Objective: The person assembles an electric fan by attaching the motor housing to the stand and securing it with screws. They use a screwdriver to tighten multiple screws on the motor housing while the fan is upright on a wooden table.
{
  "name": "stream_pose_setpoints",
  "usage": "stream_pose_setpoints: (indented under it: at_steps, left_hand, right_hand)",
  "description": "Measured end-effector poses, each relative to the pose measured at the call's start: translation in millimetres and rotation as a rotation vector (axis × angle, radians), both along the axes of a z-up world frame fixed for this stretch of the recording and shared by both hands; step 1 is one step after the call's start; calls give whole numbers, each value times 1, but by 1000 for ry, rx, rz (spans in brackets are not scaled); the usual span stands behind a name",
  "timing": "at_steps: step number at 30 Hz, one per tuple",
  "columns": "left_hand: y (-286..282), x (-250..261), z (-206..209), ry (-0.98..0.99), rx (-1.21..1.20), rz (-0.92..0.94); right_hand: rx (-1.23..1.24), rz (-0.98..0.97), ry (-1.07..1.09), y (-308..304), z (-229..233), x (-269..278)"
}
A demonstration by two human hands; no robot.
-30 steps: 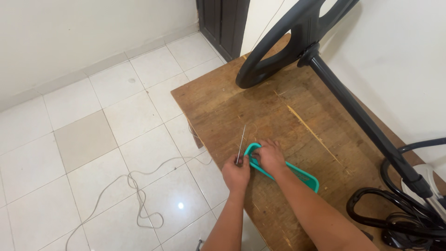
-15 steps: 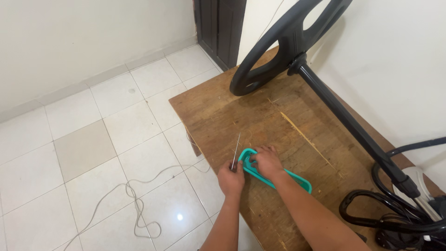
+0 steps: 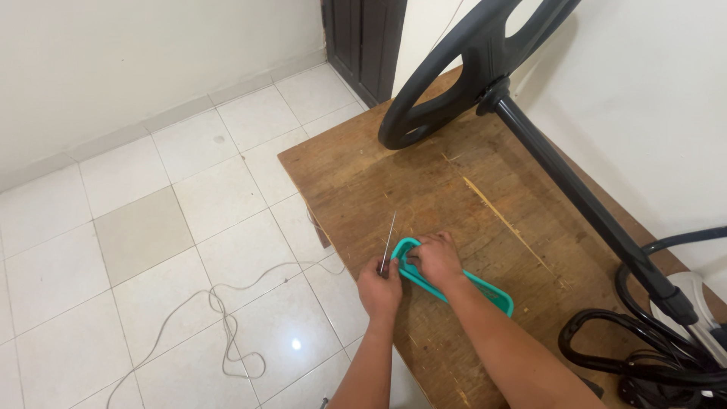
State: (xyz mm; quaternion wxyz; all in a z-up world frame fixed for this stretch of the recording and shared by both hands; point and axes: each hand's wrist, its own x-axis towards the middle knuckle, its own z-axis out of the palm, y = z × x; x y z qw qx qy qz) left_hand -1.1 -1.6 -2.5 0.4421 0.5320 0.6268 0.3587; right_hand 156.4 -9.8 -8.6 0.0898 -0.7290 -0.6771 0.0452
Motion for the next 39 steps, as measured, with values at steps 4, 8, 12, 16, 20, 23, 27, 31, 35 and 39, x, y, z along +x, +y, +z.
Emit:
stream_pose_setpoints:
  at_steps: [4,8,12,16,20,23,27,31,35,39]
  left_hand:
    - [0,-1,0,13,7,-6]
    - [2,-2,0,2,27,-10]
    - [2,-1,-1,0,-4,-11]
    - [3,1,-1,-28,29,-2]
    - [3,0,0,-16,16,-13]
    - [2,-1,1,1,11,-21]
    - [2,1,1,0,10,-2]
    - [-3,5,-1,7,73,41]
    - [-3,9,-1,41,90,61]
    - [-1,10,3,78,85,44]
  right_hand:
    - [39,-9,59,0,-3,-1]
    - [-3,3,69,0,2,1]
    - [-77,-13,101,-2,9,0]
    - [-39,-26,138,1,8,-1]
    - [-24,-44,157,3,2,0]
    - [-32,-54,185,2,-1,2]
    - [-164,-95,126,5,2,1]
    - [-123,-6,88,6,7,-1]
    - [-149,62,52,7,17,3]
    - [-152,115,1,6,30,6]
